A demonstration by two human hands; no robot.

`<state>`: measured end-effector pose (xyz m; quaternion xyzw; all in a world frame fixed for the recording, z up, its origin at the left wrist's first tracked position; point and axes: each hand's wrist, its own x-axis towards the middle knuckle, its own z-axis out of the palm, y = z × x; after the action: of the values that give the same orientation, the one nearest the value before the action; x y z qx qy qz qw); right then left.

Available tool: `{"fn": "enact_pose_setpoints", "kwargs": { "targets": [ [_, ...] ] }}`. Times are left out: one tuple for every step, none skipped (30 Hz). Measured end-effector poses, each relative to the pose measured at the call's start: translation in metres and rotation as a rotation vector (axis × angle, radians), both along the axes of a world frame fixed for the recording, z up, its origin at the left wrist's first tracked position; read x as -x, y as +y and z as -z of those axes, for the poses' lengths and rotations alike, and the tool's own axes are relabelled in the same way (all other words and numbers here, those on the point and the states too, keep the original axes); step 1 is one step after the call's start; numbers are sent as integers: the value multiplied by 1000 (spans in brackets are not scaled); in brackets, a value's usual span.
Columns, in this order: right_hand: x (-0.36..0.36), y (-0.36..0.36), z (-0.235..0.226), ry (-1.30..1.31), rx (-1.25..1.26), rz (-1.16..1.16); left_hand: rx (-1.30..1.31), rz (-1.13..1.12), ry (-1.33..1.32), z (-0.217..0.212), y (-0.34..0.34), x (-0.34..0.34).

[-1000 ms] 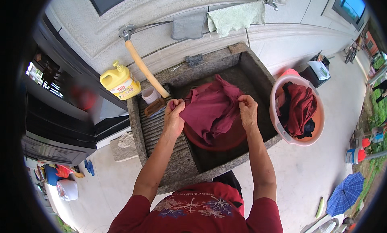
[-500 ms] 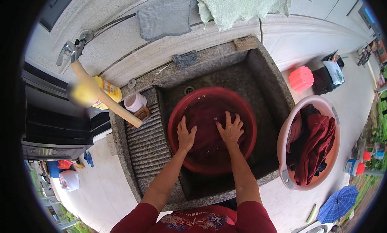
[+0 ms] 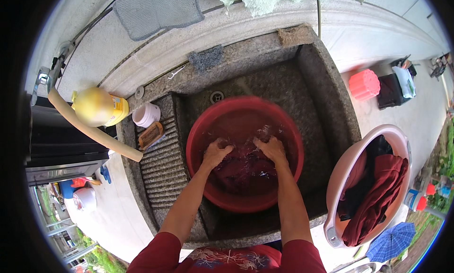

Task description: The person washes clothes by hand in a red basin filled with soapy water. They scrub and rinse a pink and white striped cloth, a dark garment, and a maroon cloth, placing each item into a pink basin after washing.

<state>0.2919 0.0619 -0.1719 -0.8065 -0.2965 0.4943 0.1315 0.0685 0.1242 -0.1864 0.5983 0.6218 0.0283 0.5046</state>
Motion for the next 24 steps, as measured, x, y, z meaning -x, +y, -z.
{"fn": "enact_pose_setpoints", "kwargs": {
  "targets": [
    [2, -1, 12, 9, -62, -103, 39, 169, 143, -12, 2, -10],
    [3, -5, 23, 17, -124, -206, -90, 329, 250, -17, -1, -18],
    [10, -6, 25, 33, -194, -323, -133, 243, 65, -10, 2, -6],
    [17, -7, 24, 256, -311, -96, -180, 149, -121, 7, 8, 12],
    [22, -10, 21, 476, -419, 141, -230, 62, -308, 16, 12, 26],
    [19, -18, 19, 680, -519, 401, 164, -356, -716, 1, 10, 25],
    [25, -21, 9, 893, -604, 653, 205, -537, -803, -3, 2, 27],
    [34, -20, -1, 926, -593, 768, 243, -719, -887, -5, -7, 22],
    [45, -19, -1, 852, -631, 750, 284, -887, -980, -7, -14, 10],
    [57, -20, 6, 775, -663, 732, 325, -1043, -753, -6, -23, -1],
    [68, -22, 12, 698, -694, 714, 437, -1028, -879, -7, -29, -5],
    [78, -26, 17, 765, -752, 622, 551, -1005, -1004, -18, -33, -11],
    [96, -27, 7, 531, -873, 408, 647, -995, -1131, -27, -37, -8],
    [112, -31, -3, 581, -863, 284, 701, -948, -1133, -13, -40, -3],
    [134, -31, -38, 353, -880, 114, 687, -933, -1215, -5, -48, 7],
    [153, -33, -77, 124, -954, -104, 632, -876, -1320, 11, -60, 21],
    [162, -37, -100, -120, -1016, -314, 642, -846, -1428, 12, -67, 21],
    [161, -37, -97, -190, -965, -264, 665, -804, -1535, 12, -73, 18],
    [158, -33, -86, -257, -913, -211, 695, -760, -1638, 0, -78, 12],
    [152, -26, -72, -323, -861, -160, 645, -859, -1316, -11, -81, 5],
    [126, -11, -54, -397, -788, -80, 613, -919, -986, -41, -82, -11],
    [108, -3, -53, -491, -605, -73, 665, -897, -874, -80, -75, -23],
    [117, -1, -52, -563, -719, -91, 596, -898, -821, -61, -77, -18],
    [124, -6, -58, -519, -761, -102, 483, -877, -879, -66, -78, -15]
  ]
}}
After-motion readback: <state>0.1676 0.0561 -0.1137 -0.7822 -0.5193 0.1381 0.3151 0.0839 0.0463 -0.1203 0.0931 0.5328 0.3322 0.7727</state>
